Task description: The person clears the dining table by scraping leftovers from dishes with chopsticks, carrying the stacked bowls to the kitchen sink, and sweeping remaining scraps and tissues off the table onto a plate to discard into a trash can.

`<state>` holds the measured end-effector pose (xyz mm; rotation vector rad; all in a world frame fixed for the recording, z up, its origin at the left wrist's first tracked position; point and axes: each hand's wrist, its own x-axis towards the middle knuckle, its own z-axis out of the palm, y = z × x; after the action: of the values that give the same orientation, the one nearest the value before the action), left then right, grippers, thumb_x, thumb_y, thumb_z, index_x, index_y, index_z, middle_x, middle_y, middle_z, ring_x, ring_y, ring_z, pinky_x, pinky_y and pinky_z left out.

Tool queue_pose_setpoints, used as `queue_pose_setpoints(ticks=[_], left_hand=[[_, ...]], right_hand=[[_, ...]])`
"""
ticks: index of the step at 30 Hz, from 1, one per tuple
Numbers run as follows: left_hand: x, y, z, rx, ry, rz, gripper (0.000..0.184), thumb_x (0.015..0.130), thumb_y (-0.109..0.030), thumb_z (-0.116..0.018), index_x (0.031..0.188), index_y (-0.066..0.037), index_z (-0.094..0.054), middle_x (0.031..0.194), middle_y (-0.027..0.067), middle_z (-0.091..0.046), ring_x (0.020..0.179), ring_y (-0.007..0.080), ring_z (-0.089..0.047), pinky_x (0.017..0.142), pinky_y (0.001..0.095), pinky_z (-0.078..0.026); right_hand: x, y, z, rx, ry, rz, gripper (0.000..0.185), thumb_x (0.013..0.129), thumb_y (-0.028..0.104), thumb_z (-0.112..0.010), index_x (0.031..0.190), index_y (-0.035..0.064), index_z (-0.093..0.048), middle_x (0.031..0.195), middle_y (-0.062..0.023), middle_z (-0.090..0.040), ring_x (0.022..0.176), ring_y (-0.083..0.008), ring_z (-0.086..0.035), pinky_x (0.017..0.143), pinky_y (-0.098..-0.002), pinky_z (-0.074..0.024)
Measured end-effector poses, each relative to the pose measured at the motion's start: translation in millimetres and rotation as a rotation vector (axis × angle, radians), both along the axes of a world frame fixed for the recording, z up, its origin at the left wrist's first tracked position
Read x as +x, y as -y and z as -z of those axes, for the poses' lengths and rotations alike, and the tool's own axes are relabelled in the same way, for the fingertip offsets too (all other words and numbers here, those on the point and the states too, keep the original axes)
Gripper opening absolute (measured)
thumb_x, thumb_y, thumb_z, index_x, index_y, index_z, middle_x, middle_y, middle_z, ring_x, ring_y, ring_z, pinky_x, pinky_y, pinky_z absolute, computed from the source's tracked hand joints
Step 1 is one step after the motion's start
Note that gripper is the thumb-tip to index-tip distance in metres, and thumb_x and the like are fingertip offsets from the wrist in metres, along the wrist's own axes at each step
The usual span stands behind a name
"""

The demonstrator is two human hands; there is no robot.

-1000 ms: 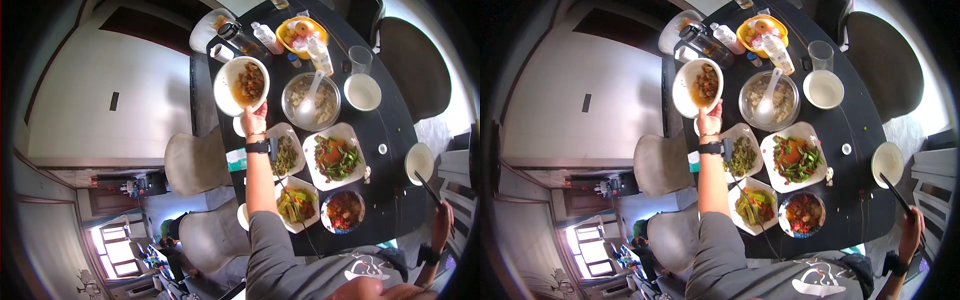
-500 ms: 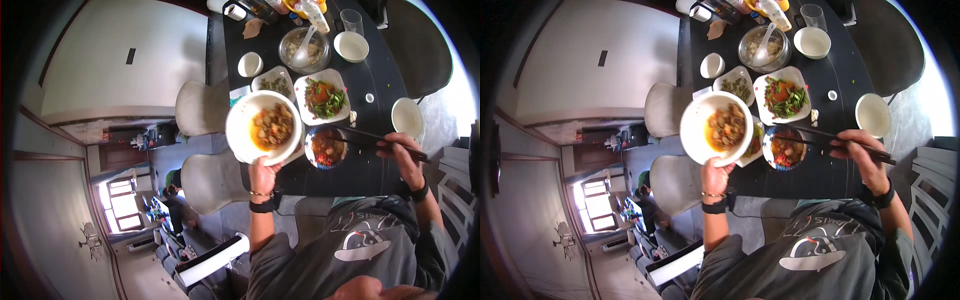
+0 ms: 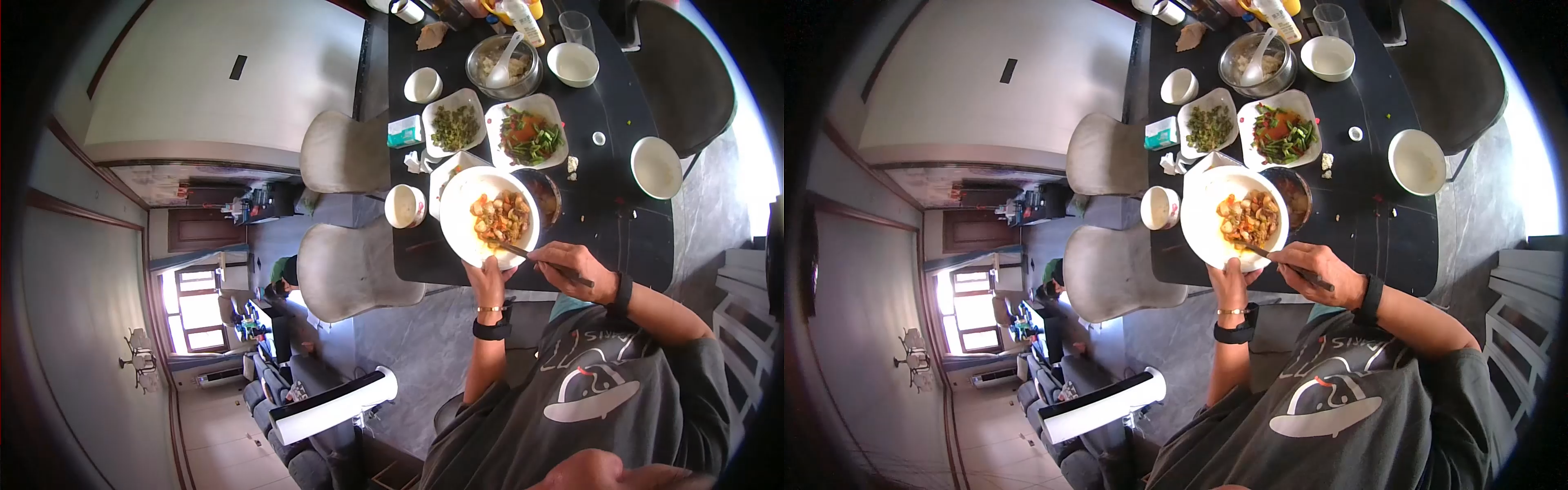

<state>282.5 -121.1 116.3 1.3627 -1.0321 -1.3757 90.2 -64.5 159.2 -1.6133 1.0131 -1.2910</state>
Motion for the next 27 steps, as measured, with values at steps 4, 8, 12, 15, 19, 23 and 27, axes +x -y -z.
queue_pose_setpoints(ticks=[4, 8, 12, 15, 19, 23, 27], left_hand=[[-12, -1, -22, 0.05, 0.064, -0.067, 0.051, 0.078, -0.002, -0.042, 0.123, -0.002, -0.018, 0.112, 0.0194, -0.041, 0.083, 0.0261, -0.058, 0.054, 0.0314, -0.057], [-13, 0, -19, 0.055, 0.122, -0.09, 0.052, 0.076, -0.002, -0.042, 0.122, -0.002, -0.018, 0.112, 0.0191, -0.039, 0.087, 0.0274, -0.056, 0.055, 0.0335, -0.056], [-6, 0, -3, -0.033, 0.209, -0.079, 0.05, 0.077, 0.001, -0.039, 0.122, -0.001, -0.018, 0.116, 0.0225, -0.038, 0.091, 0.0322, -0.057, 0.056, 0.0382, -0.058], [-12, -3, -16, 0.022, 0.169, -0.085, 0.05, 0.077, 0.002, -0.04, 0.122, -0.002, -0.017, 0.115, 0.0222, -0.038, 0.09, 0.0319, -0.057, 0.058, 0.0395, -0.057], [-12, -1, -15, -0.008, 0.215, -0.096, 0.055, 0.076, 0.001, -0.04, 0.125, -0.003, -0.016, 0.113, 0.0208, -0.04, 0.087, 0.0301, -0.056, 0.057, 0.0379, -0.056], [-18, -4, -26, -0.049, 0.352, -0.106, 0.06, 0.076, -0.001, -0.04, 0.13, -0.003, -0.014, 0.109, 0.0235, -0.046, 0.085, 0.0296, -0.058, 0.056, 0.0359, -0.055], [-8, 0, -8, -0.262, 0.635, -0.059, 0.059, 0.077, -0.002, -0.04, 0.131, -0.002, -0.015, 0.109, 0.0278, -0.048, 0.087, 0.0302, -0.059, 0.057, 0.0359, -0.053]], right_hand=[[-5, -6, 11, -0.097, -0.072, 0.001, 0.028, 0.077, -0.006, -0.051, 0.104, -0.006, -0.053, 0.089, -0.0187, -0.058, 0.078, -0.0308, -0.059, 0.067, -0.0353, -0.0483], [-11, -7, 25, -0.174, -0.16, 0.014, 0.033, 0.077, -0.008, -0.05, 0.109, -0.0054, -0.05, 0.097, -0.0199, -0.056, 0.082, -0.0324, -0.058, 0.07, -0.0359, -0.0482], [-19, -12, 28, -0.188, -0.115, 0.032, 0.038, 0.073, -0.01, -0.051, 0.111, -0.0054, -0.048, 0.094, -0.02, -0.055, 0.079, -0.0328, -0.058, 0.068, -0.0354, -0.0478], [-25, -14, 29, -0.139, -0.078, 0.094, 0.035, 0.075, -0.009, -0.051, 0.11, -0.0053, -0.05, 0.094, -0.0196, -0.056, 0.078, -0.031, -0.058, 0.069, -0.0341, -0.0481], [-32, -14, 21, -0.078, -0.097, 0.209, 0.03, 0.076, -0.008, -0.052, 0.106, -0.0048, -0.053, 0.092, -0.0188, -0.057, 0.081, -0.0306, -0.06, 0.07, -0.0327, -0.0489], [-25, -10, 7, -0.113, -0.038, 0.219, 0.028, 0.078, -0.006, -0.053, 0.106, -0.0044, -0.053, 0.092, -0.0188, -0.057, 0.08, -0.0311, -0.059, 0.07, -0.0338, -0.0488], [7, 12, 9, -0.188, 0.016, 0.086, 0.032, 0.079, -0.006, -0.051, 0.111, -0.0047, -0.049, 0.093, -0.0198, -0.054, 0.082, -0.0335, -0.056, 0.071, -0.0364, -0.0469]])
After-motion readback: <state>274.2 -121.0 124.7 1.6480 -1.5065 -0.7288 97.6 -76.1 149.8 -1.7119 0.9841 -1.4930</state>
